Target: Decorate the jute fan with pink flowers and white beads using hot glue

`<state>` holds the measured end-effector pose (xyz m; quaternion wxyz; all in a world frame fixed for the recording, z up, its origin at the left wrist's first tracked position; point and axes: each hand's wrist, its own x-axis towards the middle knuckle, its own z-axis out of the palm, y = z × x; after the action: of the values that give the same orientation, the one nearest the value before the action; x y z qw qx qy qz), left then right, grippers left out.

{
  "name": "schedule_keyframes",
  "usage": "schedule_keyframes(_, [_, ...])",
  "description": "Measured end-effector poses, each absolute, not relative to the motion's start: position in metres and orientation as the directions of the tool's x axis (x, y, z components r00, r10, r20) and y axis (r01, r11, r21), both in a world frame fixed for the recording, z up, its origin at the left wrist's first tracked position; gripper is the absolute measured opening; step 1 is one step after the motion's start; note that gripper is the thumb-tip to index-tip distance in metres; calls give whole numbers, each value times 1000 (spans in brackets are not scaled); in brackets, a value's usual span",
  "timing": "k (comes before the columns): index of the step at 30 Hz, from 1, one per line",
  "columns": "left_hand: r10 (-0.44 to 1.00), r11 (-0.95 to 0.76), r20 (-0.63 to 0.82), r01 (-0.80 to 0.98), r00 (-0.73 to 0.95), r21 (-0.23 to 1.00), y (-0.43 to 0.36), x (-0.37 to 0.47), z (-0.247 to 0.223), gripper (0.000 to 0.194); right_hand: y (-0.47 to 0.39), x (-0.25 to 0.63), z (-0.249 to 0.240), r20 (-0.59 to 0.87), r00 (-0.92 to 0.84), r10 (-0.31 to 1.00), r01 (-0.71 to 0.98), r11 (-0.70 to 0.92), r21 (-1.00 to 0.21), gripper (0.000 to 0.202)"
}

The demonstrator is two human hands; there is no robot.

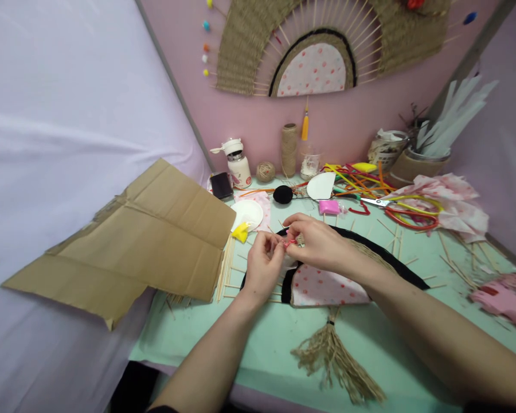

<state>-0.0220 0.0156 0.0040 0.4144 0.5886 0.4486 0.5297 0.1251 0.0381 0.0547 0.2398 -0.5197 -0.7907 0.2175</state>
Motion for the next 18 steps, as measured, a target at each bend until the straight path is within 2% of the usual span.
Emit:
schedule_keyframes(6, [971,-237,236,243,33,941,16,-21,2,10,48,141,56,217,-336,916,578,382,-721,7])
schedule_keyframes(9, [959,-246,178,338,219,909,13,-18,1,5,51,149,63,241,-366,899,453,398,-798,8])
schedule_keyframes(12, [900,-350,135,501,415,791,7,-15,2,3,52,153,69,272,-402,874,349,421,-837,16])
schedule_keyframes(15, [828,-466,100,577,552,671,4,-16,8,18,54,153,71,306,-415,857,323,453,-831,20])
schedule_keyframes(18, [768,-487,47,535,639,690,4,-20,16,42,54,153,71,311,-428,849,331,467,-820,23])
